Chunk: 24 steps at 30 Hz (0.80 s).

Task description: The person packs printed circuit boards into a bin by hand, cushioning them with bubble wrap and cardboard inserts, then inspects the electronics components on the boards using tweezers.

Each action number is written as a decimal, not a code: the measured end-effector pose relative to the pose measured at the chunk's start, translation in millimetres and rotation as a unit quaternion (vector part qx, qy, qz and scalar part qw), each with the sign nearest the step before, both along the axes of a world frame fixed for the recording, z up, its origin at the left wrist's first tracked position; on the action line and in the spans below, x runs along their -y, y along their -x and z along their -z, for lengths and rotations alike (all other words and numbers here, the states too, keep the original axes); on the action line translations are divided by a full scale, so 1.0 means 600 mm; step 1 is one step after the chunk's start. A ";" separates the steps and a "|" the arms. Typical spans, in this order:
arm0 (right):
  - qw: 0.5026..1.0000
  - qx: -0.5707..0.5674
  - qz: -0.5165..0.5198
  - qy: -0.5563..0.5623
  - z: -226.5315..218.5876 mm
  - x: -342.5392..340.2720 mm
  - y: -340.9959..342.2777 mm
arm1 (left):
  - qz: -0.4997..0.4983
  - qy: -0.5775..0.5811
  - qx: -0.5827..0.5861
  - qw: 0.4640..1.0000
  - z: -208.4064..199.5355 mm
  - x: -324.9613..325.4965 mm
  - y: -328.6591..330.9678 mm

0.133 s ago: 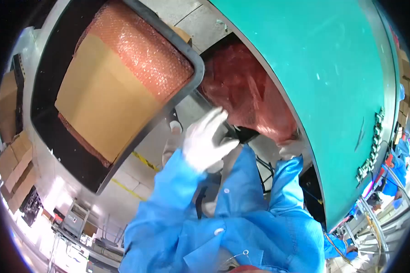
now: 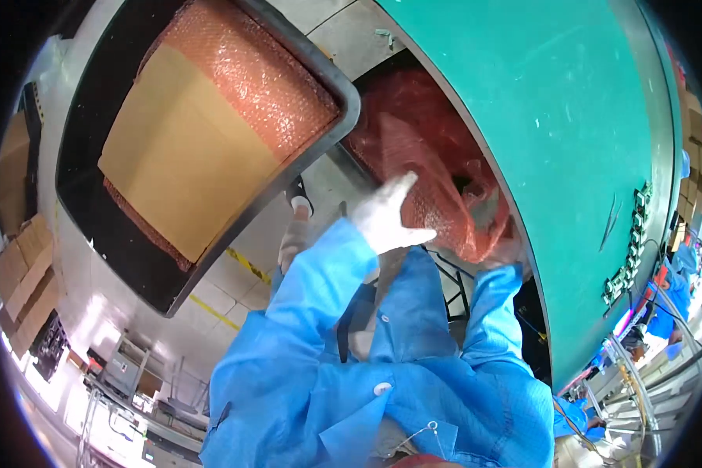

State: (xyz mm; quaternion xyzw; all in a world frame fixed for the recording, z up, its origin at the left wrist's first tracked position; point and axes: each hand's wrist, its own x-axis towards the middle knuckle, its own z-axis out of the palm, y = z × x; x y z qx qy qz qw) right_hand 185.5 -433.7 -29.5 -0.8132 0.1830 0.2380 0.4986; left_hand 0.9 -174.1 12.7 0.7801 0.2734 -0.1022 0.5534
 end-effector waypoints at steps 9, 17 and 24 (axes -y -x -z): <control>0.623 0.080 -0.670 0.396 0.302 -0.128 0.004 | -0.025 0.075 -0.231 0.970 0.263 0.158 0.079; 0.918 0.130 -0.336 0.164 0.562 -0.058 -0.233 | -0.050 0.100 -0.110 0.988 0.367 0.228 0.150; 0.463 0.239 -0.590 0.617 0.571 -0.145 -0.187 | -0.024 0.057 -0.009 0.998 0.339 0.236 0.155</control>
